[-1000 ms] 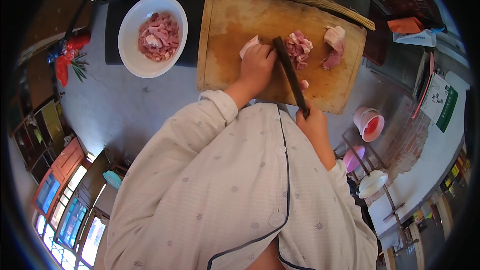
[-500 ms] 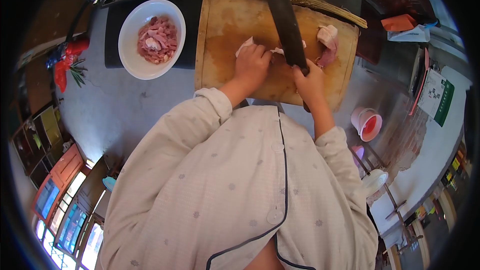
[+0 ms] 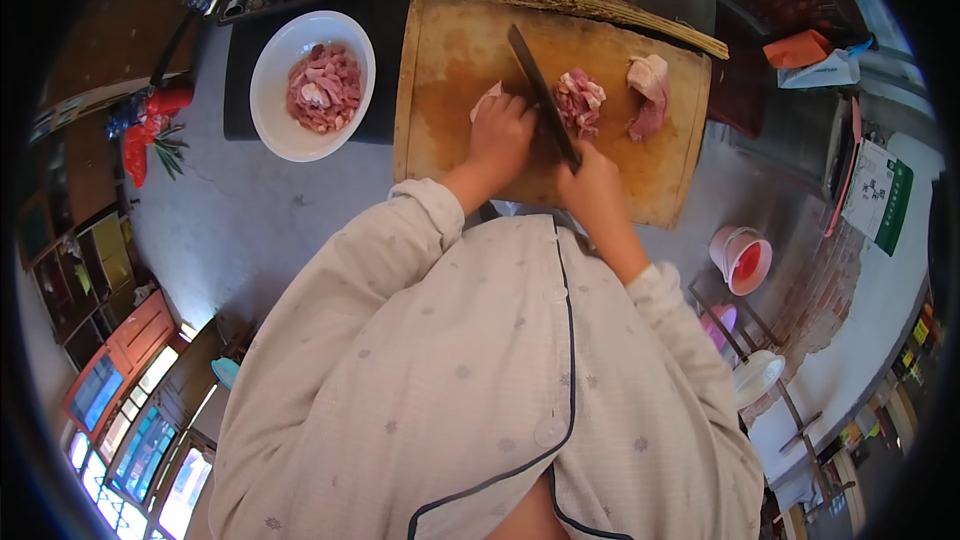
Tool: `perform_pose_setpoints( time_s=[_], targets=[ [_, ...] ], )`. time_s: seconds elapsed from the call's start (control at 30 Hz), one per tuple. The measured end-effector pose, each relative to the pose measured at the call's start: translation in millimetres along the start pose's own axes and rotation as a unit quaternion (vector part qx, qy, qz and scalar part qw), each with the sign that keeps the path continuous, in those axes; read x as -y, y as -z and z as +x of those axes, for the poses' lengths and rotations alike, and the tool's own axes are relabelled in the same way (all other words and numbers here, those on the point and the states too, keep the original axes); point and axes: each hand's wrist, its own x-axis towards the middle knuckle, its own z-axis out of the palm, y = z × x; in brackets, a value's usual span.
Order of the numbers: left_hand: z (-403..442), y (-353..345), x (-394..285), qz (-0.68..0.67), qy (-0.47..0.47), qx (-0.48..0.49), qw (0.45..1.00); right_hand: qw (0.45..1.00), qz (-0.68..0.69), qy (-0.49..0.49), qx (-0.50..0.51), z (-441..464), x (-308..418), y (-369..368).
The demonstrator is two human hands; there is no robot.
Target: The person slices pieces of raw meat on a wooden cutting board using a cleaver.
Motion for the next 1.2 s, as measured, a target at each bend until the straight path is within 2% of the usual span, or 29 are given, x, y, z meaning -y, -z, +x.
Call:
perform_pose_setpoints(
  time_s=[0.17, 0.27, 0.37, 0.43, 0.53, 0.57, 0.6, 0.67, 0.73, 0.83, 0.93, 1.07, 1.13, 1.2],
  targets=[
    [0, 4, 1, 0.004, -0.019, -0.005, 1.0, 0.997, 0.047, 0.066, -0.008, 64, 23, -6],
    [-7, 12, -2, -0.054, -0.013, 0.014, 0.998, 0.964, 0.031, 0.197, -0.177, 71, 3, -7],
    [-7, 27, -3, -0.071, -0.058, -0.058, 0.994, 0.993, 0.115, -0.033, 0.017, 33, 26, 42],
    [-8, 44, 0, -0.113, -0.023, -0.057, 0.992, 0.984, 0.167, -0.041, 0.051, 10, -4, 35],
    [-10, 56, 18, -0.129, 0.051, -0.033, 0.99, 0.991, 0.056, -0.066, 0.101, -24, -9, 37],
    [-9, 56, 23, -0.128, 0.08, -0.02, 0.988, 0.993, 0.067, -0.063, 0.079, -24, -23, 27],
    [-10, 52, 26, -0.117, 0.086, -0.024, 0.989, 0.993, 0.078, -0.061, 0.058, -26, -46, 11],
    [-13, 43, 34, -0.097, 0.096, -0.032, 0.99, 0.993, 0.091, -0.07, 0.035, -23, -44, 9],
    [-9, 47, 31, -0.111, 0.093, -0.01, 0.989, 0.99, 0.097, -0.099, 0.035, -18, -5, 31],
    [-4, 46, 31, -0.116, 0.103, 0.002, 0.988, 0.998, 0.056, 0.035, -0.018, -22, -8, 22],
    [-3, 44, 33, -0.112, 0.123, 0.028, 0.986, 0.997, 0.029, 0.067, -0.011, -39, 19, 24],
    [1, 51, 33, -0.128, 0.135, 0.053, 0.981, 0.997, 0.032, 0.064, 0.008, -52, 29, 23],
    [2, 49, 33, -0.123, 0.126, 0.02, 0.984, 0.998, 0.01, 0.054, 0.003, -56, 27, 21],
    [2, 46, 35, -0.125, 0.12, -0.007, 0.985, 0.999, 0.006, -0.001, 0.038, -54, 31, 21]
  ],
)
